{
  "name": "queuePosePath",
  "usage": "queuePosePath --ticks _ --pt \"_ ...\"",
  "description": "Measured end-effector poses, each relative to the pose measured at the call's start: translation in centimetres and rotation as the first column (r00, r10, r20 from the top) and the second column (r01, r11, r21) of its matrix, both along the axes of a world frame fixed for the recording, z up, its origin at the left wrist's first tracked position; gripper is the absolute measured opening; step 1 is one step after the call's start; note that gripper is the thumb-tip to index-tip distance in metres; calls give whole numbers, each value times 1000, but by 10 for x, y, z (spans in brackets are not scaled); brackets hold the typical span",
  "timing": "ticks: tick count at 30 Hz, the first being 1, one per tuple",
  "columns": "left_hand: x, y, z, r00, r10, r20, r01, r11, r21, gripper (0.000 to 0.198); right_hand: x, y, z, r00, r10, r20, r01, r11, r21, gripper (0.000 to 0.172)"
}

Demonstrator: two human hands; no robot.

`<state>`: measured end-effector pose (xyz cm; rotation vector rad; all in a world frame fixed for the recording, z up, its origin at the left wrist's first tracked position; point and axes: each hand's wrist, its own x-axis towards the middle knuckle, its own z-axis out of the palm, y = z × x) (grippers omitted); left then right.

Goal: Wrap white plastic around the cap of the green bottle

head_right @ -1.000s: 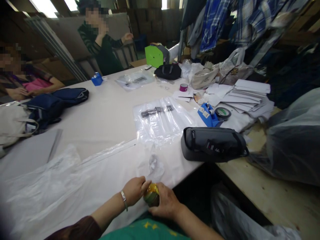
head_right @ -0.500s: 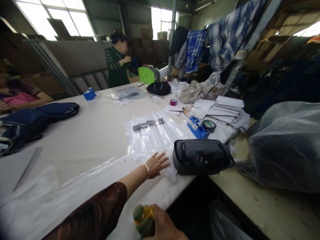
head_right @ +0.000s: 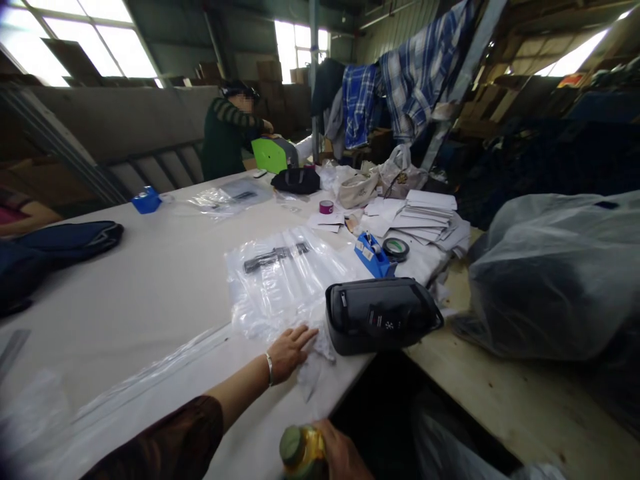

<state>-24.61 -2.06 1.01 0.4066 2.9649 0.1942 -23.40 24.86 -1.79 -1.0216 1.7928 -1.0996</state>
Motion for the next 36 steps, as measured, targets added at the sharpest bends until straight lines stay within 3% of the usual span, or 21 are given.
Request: queuePosePath --ticks 6,10,13,16,19,22,25,27,28,30,33,36 --pt "-33 16 0 998 -7 68 8 1000 -12 10 -7 8 -3 999 -15 37 15 1000 -8 46" --pt "-38 17 9 996 79 41 -78 996 -41 20 -10 17 4 998 -55 12 55 998 -16 54" --pt "2 18 15 995 95 18 -94 995 -36 26 -12 26 17 993 -115 -28 116 993 27 66" --pt "70 30 10 988 153 33 -152 988 -42 33 -14 34 26 981 -175 -86 180 982 52 72" --pt "137 51 2 947 314 62 -312 949 -47 40 -15 38 29 975 -181 -129 190 980 59 72" --pt "173 73 10 866 452 213 -462 887 -2 46 -12 36 32 971 -184 -155 197 977 77 68" --pt "170 78 43 762 440 476 -522 851 48 53 -7 29 36 973 -171 -152 183 981 66 66" --pt "156 72 70 713 385 586 -509 859 54 36 -3 23 39 978 -158 -140 166 985 54 67" --pt "149 68 82 719 359 596 -490 869 69 26 -2 19 40 980 -149 -133 157 986 50 68" --pt "136 60 99 801 322 504 -464 866 184 19 2 13 42 985 -129 -115 135 990 48 69" --pt "125 51 98 933 241 268 -350 782 516 35 6 6 41 991 -85 -103 92 994 62 66" --pt "121 45 76 977 67 203 -190 708 681 54 10 1 40 989 -58 -136 73 992 104 62"
